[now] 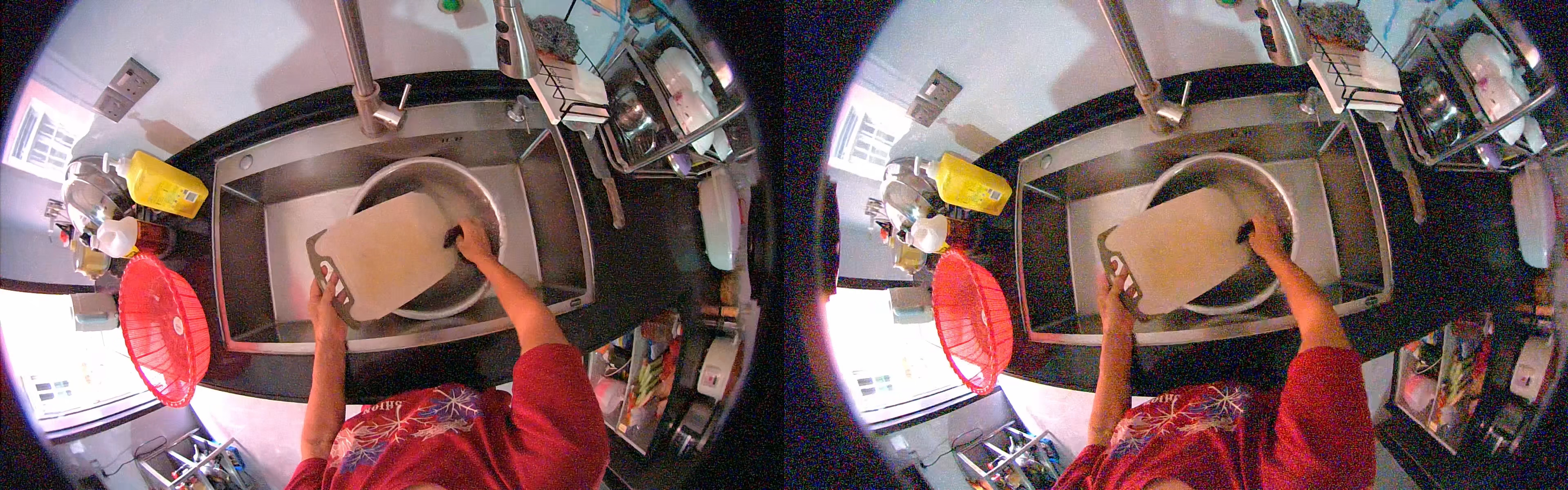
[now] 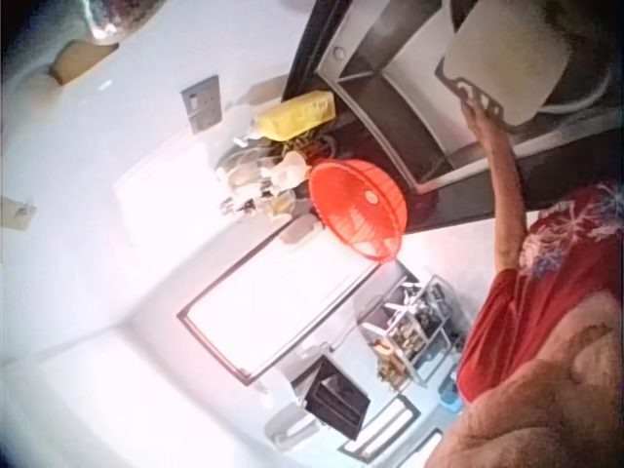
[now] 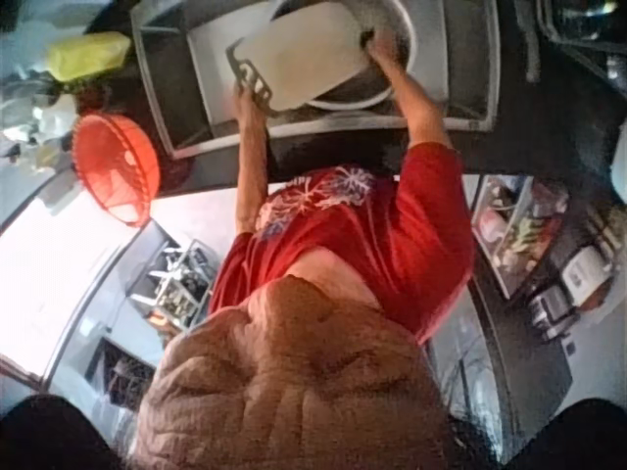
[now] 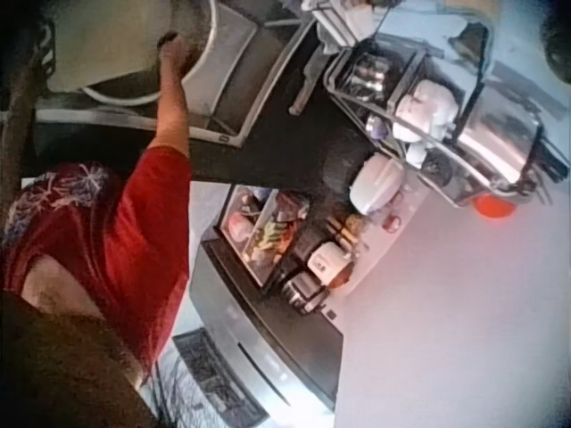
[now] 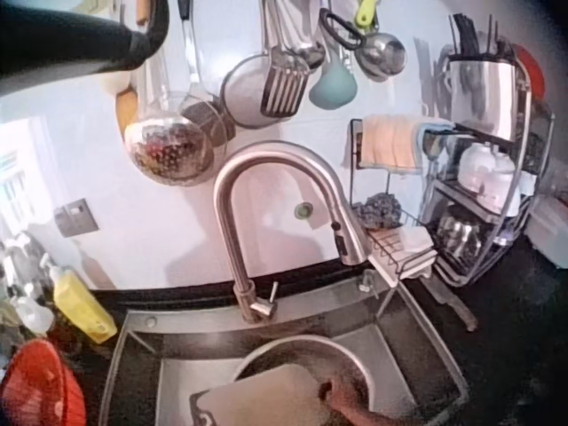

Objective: The person cleans a kitchen sink area and a cutting board. They wipe the faucet and surrounding wall with a dark cloth, then scrub a white cutting board in a metal bowl of water using the same cloth. Finally, they apply liquid soap from a yellow bottle onto the cloth.

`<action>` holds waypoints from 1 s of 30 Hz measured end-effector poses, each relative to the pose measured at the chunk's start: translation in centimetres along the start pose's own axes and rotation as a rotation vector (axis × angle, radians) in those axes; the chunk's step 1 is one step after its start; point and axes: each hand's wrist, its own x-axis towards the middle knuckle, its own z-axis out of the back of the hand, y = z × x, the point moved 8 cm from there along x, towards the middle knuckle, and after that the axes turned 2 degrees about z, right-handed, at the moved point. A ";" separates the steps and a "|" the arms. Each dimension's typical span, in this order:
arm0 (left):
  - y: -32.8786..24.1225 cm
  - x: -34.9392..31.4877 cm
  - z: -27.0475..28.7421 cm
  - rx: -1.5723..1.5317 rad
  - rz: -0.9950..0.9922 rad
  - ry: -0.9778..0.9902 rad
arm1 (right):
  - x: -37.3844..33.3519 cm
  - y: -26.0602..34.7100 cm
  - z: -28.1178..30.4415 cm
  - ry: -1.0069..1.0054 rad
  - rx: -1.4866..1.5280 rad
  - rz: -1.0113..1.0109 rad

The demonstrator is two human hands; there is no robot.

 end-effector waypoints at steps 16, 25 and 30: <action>2.5 2.4 1.6 -0.300 -0.008 0.197 | -8.3 30.3 -0.6 -0.112 0.214 0.588; 0.8 0.4 0.9 -0.085 0.085 -0.033 | 2.9 24.3 -4.0 -0.105 0.134 0.285; 2.0 0.5 1.5 -0.161 0.132 -0.033 | 6.2 14.7 -4.4 -0.166 0.031 -0.036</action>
